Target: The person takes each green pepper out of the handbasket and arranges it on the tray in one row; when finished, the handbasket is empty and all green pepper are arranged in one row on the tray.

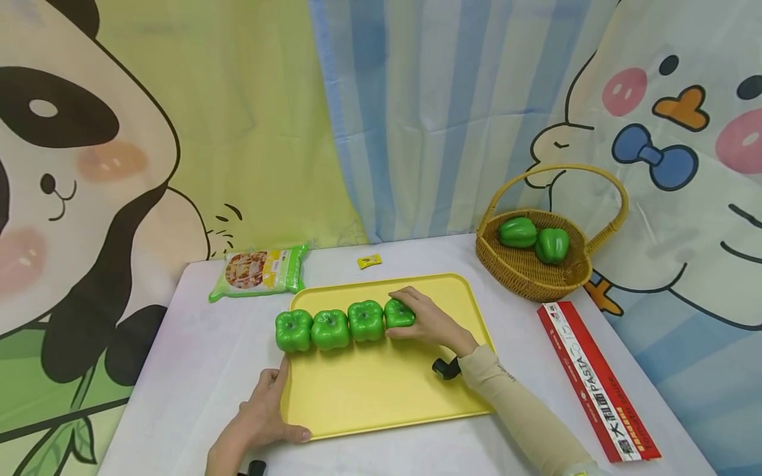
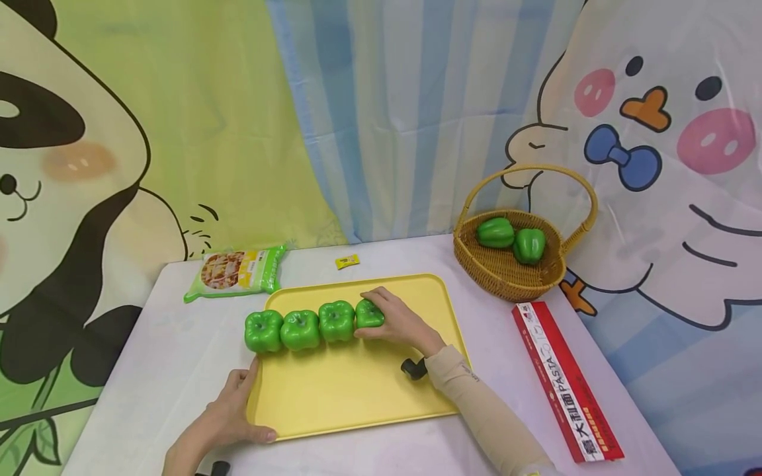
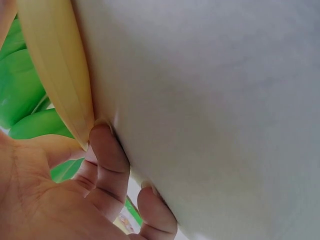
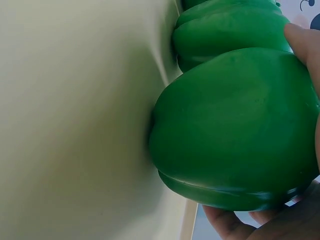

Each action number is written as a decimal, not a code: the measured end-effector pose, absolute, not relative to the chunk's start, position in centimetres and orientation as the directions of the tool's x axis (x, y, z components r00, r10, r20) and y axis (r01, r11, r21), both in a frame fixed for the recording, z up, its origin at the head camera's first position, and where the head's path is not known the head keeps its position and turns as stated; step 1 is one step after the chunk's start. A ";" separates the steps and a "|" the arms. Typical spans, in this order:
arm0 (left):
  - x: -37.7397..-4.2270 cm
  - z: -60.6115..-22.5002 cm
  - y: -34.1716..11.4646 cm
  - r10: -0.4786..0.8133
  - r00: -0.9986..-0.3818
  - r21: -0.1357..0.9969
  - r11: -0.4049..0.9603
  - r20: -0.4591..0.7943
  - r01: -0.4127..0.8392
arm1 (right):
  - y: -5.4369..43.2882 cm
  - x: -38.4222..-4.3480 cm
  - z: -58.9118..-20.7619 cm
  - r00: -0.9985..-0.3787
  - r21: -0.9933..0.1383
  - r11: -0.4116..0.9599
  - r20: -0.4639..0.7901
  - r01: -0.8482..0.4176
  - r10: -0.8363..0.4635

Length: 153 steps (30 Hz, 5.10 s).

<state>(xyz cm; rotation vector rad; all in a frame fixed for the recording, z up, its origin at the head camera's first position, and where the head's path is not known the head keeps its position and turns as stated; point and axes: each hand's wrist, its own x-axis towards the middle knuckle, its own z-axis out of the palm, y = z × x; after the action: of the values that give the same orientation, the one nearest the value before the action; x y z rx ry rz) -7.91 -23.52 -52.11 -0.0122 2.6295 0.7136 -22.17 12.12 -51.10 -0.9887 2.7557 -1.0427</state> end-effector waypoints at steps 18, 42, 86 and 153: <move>-8.1 -52.4 -23.6 0.100 -0.916 0.475 0.873 -0.388 -0.106 | 12.1 -22.1 -50.9 -0.802 -0.614 0.571 0.184 -0.545 -0.568; -8.0 -52.5 -23.6 0.089 -0.917 0.473 0.874 -0.390 -0.116 | 11.9 -22.0 -50.6 -0.768 -0.584 0.541 0.250 -0.605 -0.589; -8.3 -52.6 -23.7 0.104 -0.903 0.449 0.887 -0.416 -0.105 | 25.2 -27.1 -42.7 -0.913 -0.597 0.691 0.301 -0.407 -0.277; -8.4 -52.4 -23.6 0.090 -0.922 0.465 0.879 -0.377 -0.104 | 42.5 -36.6 -46.2 -0.986 -0.348 0.928 -0.139 0.131 0.087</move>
<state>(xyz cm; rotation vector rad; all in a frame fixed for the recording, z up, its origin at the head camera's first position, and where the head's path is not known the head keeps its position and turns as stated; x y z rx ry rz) -8.36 -23.58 -52.37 -0.0099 2.6566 0.6872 -36.63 42.50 -46.20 0.1677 2.9649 -0.5481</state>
